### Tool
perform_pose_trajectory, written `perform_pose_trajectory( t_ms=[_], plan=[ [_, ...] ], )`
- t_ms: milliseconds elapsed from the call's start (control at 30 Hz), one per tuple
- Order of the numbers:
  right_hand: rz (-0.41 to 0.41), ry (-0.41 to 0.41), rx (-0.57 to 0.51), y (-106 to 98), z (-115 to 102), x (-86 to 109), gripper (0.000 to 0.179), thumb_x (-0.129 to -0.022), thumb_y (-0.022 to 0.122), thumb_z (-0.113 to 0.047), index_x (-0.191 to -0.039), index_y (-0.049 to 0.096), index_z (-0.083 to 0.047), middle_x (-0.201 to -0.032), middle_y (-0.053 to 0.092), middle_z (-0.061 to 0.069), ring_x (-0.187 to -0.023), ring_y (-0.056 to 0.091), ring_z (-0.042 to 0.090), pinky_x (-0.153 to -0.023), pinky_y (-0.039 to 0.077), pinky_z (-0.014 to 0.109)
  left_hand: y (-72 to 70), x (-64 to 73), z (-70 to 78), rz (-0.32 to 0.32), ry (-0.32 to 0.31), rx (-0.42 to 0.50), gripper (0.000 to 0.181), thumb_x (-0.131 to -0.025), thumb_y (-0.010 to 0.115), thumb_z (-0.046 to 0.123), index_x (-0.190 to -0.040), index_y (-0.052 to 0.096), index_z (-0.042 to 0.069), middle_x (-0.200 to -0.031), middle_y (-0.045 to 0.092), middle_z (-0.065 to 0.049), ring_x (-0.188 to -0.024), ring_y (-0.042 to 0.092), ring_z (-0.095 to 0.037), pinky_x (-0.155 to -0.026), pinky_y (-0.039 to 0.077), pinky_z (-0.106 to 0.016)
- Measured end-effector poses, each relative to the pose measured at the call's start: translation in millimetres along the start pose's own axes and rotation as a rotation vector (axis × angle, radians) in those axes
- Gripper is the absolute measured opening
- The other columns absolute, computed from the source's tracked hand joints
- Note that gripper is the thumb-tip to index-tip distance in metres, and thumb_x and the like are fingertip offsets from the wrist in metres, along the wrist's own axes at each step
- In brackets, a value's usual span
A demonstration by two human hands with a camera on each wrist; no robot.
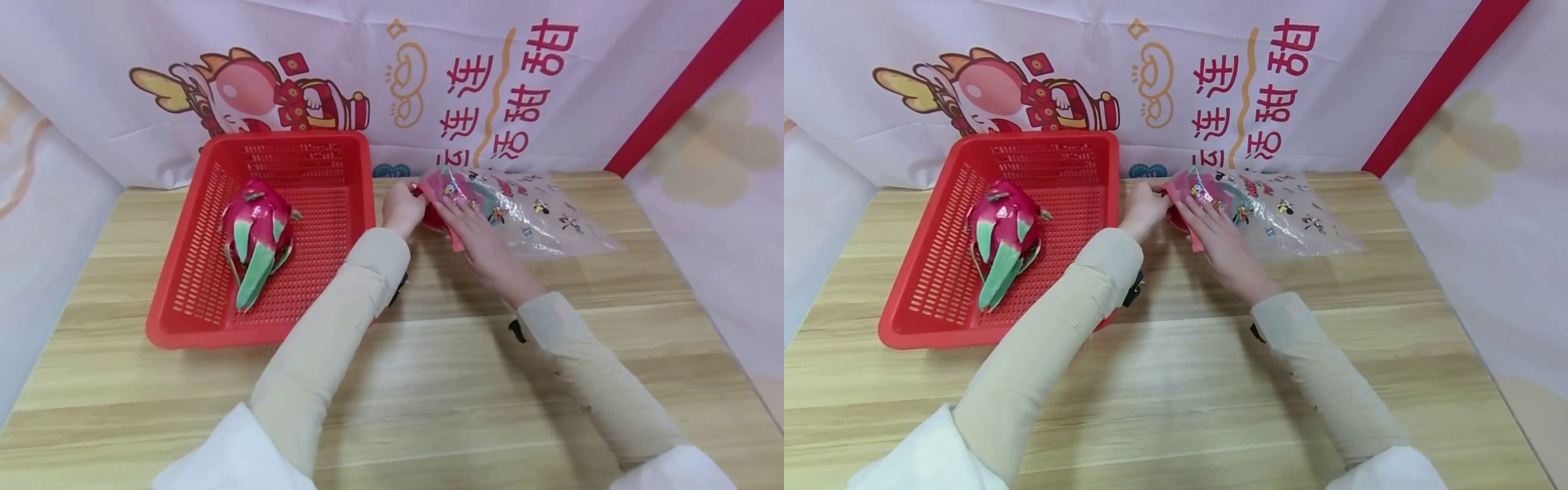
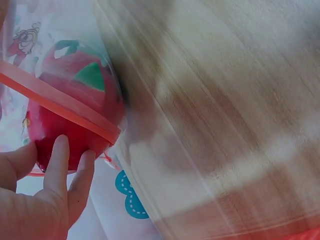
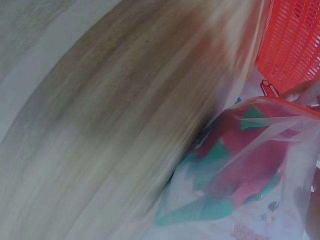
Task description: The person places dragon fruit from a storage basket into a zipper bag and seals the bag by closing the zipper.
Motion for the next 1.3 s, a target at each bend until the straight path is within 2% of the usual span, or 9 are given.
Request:
perform_pose_trajectory(
  t_ms=[167,433,567,700,800,967,1133,1233,1300],
  plan=[
    [0.004,0.003,-0.015,2.1,-1.6,-1.8,0.058,-0.1,0.041,-0.012,-0.153,0.018,-0.017,-0.161,0.014,0.005,-0.149,0.013,0.029,-0.123,0.01,0.045,-0.2,-0.9,-1.7,0.011,-0.001,0.044,0.033,-0.097,0.055,0.025,-0.122,0.062,0.004,-0.119,0.065,-0.012,-0.104,0.06,-0.023,-0.094,0.053,-0.031],
    [-0.012,0.032,-0.014,4.9,-2.1,-4.2,0.059,-0.1,0.042,-0.013,-0.154,0.018,-0.018,-0.161,0.017,0.007,-0.149,0.014,0.029,-0.122,0.013,0.046,1.3,3.4,3.6,0.015,0.045,0.054,0.032,-0.095,0.056,0.02,-0.121,0.064,0.003,-0.121,0.065,-0.013,-0.111,0.06,-0.024,-0.093,0.053,-0.03],
    [-0.024,0.047,0.007,5.9,-2.1,-4.8,0.062,-0.1,0.044,-0.015,-0.154,0.015,-0.02,-0.161,0.014,0.006,-0.15,0.012,0.03,-0.121,0.014,0.049,2.2,5.5,2.1,-0.015,0.016,0.104,0.036,-0.097,0.054,0.021,-0.129,0.059,0.005,-0.131,0.061,-0.011,-0.117,0.057,-0.024,-0.099,0.051,-0.031],
    [-0.029,0.038,0.027,6.7,-4.8,-5.4,0.061,-0.1,0.043,-0.018,-0.154,0.014,-0.022,-0.162,0.012,0.006,-0.15,0.011,0.031,-0.121,0.015,0.05,5.5,8.7,-0.5,-0.074,-0.038,0.137,0.041,-0.099,0.051,0.021,-0.138,0.051,0.01,-0.138,0.056,-0.007,-0.122,0.054,-0.022,-0.102,0.048,-0.029],
    [0.014,0.006,0.03,4.1,-7.8,-4.9,0.06,-0.099,0.046,-0.016,-0.153,0.02,-0.021,-0.161,0.016,0.009,-0.148,0.016,0.032,-0.12,0.019,0.05,7.3,11.8,-1.1,-0.109,-0.065,0.148,0.041,-0.099,0.05,0.019,-0.14,0.049,0.011,-0.138,0.055,-0.007,-0.122,0.053,-0.022,-0.103,0.048,-0.03],
    [0.084,-0.016,0.023,-2.0,-9.4,-2.7,0.057,-0.097,0.05,-0.013,-0.15,0.03,-0.023,-0.158,0.024,0.01,-0.145,0.026,0.033,-0.117,0.027,0.051,5.9,14.8,0.9,-0.128,-0.075,0.095,0.041,-0.099,0.043,0.009,-0.139,0.049,0.011,-0.138,0.054,-0.008,-0.122,0.051,-0.025,-0.101,0.048,-0.031],
    [0.085,0.019,0.023,-4.0,-8.5,-1.9,0.053,-0.096,0.052,-0.011,-0.147,0.038,-0.023,-0.157,0.028,0.01,-0.143,0.029,0.033,-0.116,0.029,0.051,-0.7,19.5,8.1,-0.104,-0.087,0.12,0.04,-0.098,0.04,0.007,-0.136,0.052,0.006,-0.137,0.053,-0.011,-0.126,0.048,-0.024,-0.104,0.046,-0.032],
    [0.092,0.043,0.022,-4.5,-7.6,-2.2,0.048,-0.097,0.052,-0.014,-0.143,0.042,-0.017,-0.155,0.031,0.01,-0.142,0.032,0.033,-0.116,0.029,0.051,-7.1,22.4,17.9,-0.062,-0.071,0.153,0.04,-0.1,0.039,0.011,-0.139,0.047,0.004,-0.142,0.049,-0.011,-0.133,0.044,-0.023,-0.11,0.041,-0.033],
    [0.102,0.056,0.028,-4.9,-7.3,-2.5,0.044,-0.097,0.052,-0.016,-0.14,0.045,-0.013,-0.154,0.033,0.012,-0.141,0.034,0.033,-0.115,0.03,0.05,-12.0,25.3,26.1,-0.045,-0.059,0.156,0.044,-0.1,0.038,0.013,-0.144,0.041,0.008,-0.147,0.044,-0.008,-0.138,0.039,-0.02,-0.114,0.036,-0.033]
  ],
)
Point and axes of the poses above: each hand's wrist, its own x-axis away from the middle knuckle, its own y-axis out of the palm, z = x × y, the point moved 9 cm from there along -x, towards the middle knuckle
